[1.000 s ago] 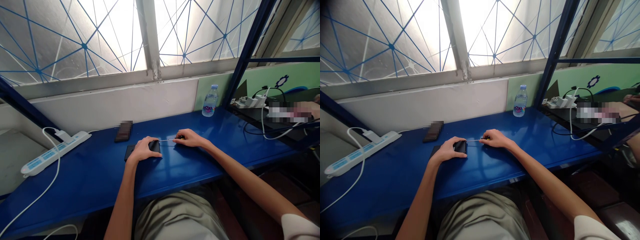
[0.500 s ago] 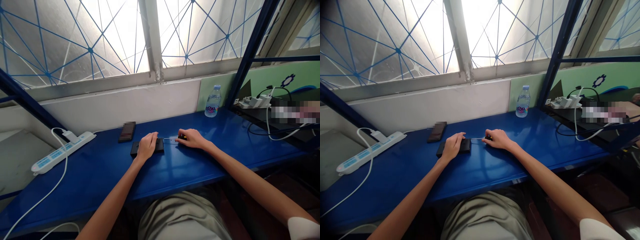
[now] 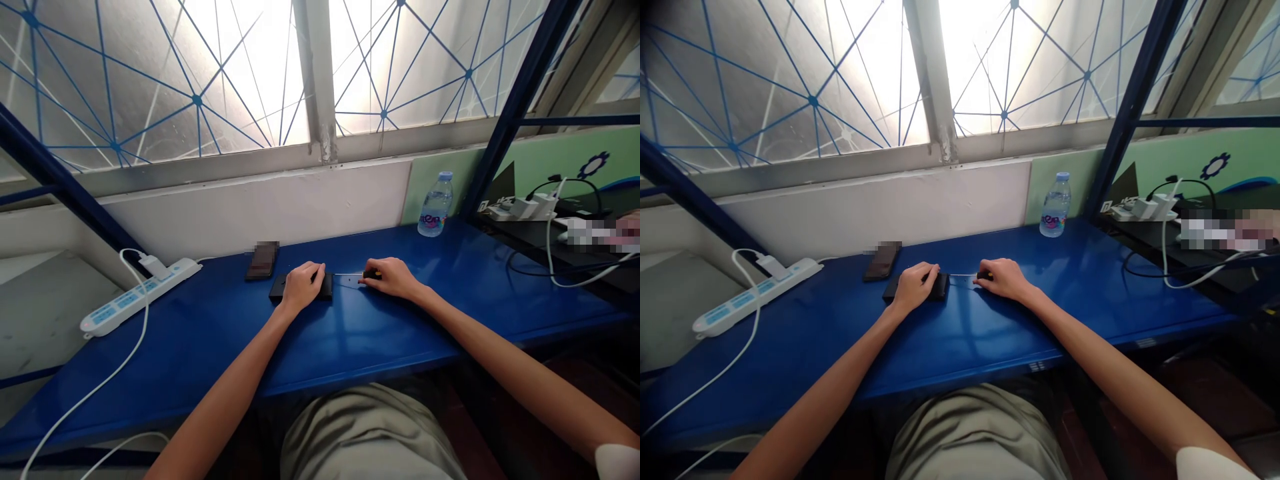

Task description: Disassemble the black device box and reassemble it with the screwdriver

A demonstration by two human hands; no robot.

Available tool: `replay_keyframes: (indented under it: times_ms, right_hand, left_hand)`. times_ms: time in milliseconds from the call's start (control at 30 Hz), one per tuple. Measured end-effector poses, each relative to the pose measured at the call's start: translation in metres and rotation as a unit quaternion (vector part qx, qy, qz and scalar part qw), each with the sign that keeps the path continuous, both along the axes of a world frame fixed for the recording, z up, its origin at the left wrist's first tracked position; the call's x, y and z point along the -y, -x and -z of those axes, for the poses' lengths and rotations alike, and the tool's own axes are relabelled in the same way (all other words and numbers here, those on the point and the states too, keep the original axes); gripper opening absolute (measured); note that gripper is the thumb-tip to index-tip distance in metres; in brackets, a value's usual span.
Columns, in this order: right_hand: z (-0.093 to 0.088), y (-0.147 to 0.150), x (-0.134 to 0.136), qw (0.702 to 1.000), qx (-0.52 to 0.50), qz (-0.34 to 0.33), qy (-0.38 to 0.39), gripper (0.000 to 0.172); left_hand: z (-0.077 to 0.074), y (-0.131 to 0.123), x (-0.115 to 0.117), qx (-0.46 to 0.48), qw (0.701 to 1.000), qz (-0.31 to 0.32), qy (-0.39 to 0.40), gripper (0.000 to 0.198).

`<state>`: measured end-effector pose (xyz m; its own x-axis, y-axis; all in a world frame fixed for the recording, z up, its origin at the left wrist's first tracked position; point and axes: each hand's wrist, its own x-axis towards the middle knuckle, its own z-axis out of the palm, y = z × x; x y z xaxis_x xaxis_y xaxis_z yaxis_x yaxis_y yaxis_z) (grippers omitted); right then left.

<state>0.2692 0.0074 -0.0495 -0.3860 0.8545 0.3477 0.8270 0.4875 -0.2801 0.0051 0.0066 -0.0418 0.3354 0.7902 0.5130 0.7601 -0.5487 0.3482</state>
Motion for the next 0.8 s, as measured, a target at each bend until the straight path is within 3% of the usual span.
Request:
replay_keyframes:
  times_ms: [133, 400, 567, 800]
  right_hand:
    - [0.0020, 0.0016, 0.0013, 1.000, 0.008, 0.008, 0.001, 0.025]
    - [-0.0034, -0.0002, 0.0036, 0.999, -0.035, -0.031, -0.015, 0.036]
    - [-0.0039, -0.0013, 0.0024, 0.999, -0.015, -0.015, -0.034, 0.043]
    - [-0.0004, -0.0002, 0.0011, 0.999, 0.009, -0.004, -0.036, 0.032]
  left_hand:
    - [-0.0014, 0.0015, -0.0003, 0.005, 1.000, 0.003, 0.001, 0.045]
    - [-0.0006, 0.0043, -0.0030, 0.011, 1.000, 0.018, 0.005, 0.044]
    - [-0.0016, 0.0048, -0.0024, 0.012, 1.000, 0.019, 0.011, 0.043]
    - [-0.0016, 0.0049, -0.0028, 0.008, 0.999, 0.036, -0.015, 0.038]
